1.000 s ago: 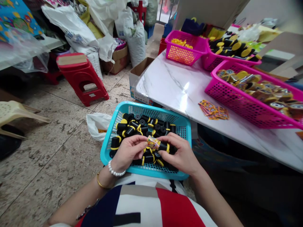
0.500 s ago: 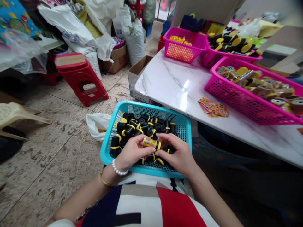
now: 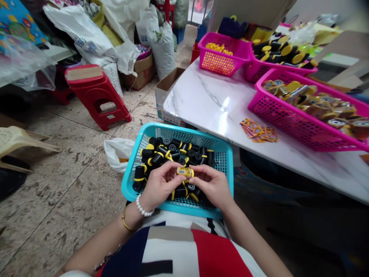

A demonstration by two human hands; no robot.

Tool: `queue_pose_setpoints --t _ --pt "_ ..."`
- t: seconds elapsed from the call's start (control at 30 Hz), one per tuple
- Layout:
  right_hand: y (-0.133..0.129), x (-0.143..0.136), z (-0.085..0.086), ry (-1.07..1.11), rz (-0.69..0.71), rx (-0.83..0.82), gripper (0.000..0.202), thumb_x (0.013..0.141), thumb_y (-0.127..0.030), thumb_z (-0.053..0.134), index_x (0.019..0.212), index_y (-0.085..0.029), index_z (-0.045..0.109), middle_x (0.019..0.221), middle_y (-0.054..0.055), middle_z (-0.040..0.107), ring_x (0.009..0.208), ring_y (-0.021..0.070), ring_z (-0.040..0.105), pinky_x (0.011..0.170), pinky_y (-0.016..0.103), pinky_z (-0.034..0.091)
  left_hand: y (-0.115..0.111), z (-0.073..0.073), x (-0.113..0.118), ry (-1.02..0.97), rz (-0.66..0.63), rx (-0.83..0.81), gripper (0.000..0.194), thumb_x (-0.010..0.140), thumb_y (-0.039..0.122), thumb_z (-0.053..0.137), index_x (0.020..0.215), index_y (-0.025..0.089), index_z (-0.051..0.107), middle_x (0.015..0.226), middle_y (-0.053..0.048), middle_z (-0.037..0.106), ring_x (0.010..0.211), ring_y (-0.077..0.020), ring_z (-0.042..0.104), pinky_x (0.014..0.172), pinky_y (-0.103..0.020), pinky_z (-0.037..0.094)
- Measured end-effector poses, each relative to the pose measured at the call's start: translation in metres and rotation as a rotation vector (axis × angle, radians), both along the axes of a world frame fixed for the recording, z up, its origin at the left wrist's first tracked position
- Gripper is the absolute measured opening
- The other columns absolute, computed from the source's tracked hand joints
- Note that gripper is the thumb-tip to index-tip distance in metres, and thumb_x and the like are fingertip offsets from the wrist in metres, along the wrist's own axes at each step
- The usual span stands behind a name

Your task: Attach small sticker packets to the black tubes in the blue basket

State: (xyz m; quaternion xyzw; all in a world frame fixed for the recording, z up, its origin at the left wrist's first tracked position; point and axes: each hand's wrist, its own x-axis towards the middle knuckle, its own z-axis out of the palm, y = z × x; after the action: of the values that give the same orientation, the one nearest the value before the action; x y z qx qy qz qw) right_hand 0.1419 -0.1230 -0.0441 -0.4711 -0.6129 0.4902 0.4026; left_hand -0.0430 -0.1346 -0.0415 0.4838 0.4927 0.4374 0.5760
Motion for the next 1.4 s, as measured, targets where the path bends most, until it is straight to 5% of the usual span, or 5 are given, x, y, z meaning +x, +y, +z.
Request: queue_pose_setpoints --t 0.3,0.67,0.97,1.17,1.4 --pt "-0.003 0.004 0.004 -0.14 -0.015 0.316 0.025 0.071 -0.021 0.077 0.095 -0.026 0.073 0.097 0.006 0.071 0.089 0.0209 0.067 0.081 0.037 0.055 0.001 0.004 -0.003 -0.124 -0.193 -0.119 0.033 0.082 0.036 0.063 0.108 0.017 0.057 0.079 -0.003 0.063 0.059 -0.0114 0.055 0.054 -0.022 0.045" --pt "0.0 -0.003 -0.002 0.266 0.104 -0.285 0.03 0.076 -0.034 0.072 0.102 -0.021 0.068 0.083 0.001 0.068 0.067 0.0124 0.062 0.068 0.029 0.055 0.002 0.0 -0.001 -0.167 -0.228 -0.112 0.032 0.082 0.041 0.063 0.103 0.018 0.057 0.075 -0.002 0.064 0.051 -0.0097 0.056 0.048 -0.021 0.045" --pt "0.001 0.003 -0.005 0.221 0.068 -0.023 0.008 0.072 -0.026 0.077 0.08 -0.025 0.074 0.093 0.005 0.063 0.084 0.0178 0.063 0.076 0.035 0.056 0.005 -0.009 -0.002 -0.363 -0.344 -0.313 0.038 0.082 0.051 0.059 0.095 0.016 0.053 0.06 0.0 0.062 0.037 -0.0084 0.054 0.035 -0.016 0.04" --pt "-0.013 -0.007 -0.001 0.024 0.127 0.053 0.05 0.076 -0.021 0.072 0.123 -0.031 0.058 0.121 0.008 0.058 0.089 0.0188 0.065 0.075 0.033 0.057 0.005 -0.009 -0.002 -0.345 -0.291 -0.374 0.038 0.082 0.053 0.057 0.086 0.016 0.049 0.058 0.0 0.061 0.035 -0.0086 0.054 0.033 -0.015 0.04" --pt "0.035 0.034 0.034 -0.445 -0.231 0.562 0.027 0.081 -0.02 0.061 0.108 -0.023 0.068 0.099 0.006 0.07 0.085 0.0178 0.067 0.073 0.028 0.057 -0.001 -0.013 0.003 -0.287 -0.257 -0.405 0.045 0.084 0.053 0.055 0.108 0.017 0.045 0.062 0.001 0.063 0.037 -0.0094 0.055 0.034 -0.016 0.039"
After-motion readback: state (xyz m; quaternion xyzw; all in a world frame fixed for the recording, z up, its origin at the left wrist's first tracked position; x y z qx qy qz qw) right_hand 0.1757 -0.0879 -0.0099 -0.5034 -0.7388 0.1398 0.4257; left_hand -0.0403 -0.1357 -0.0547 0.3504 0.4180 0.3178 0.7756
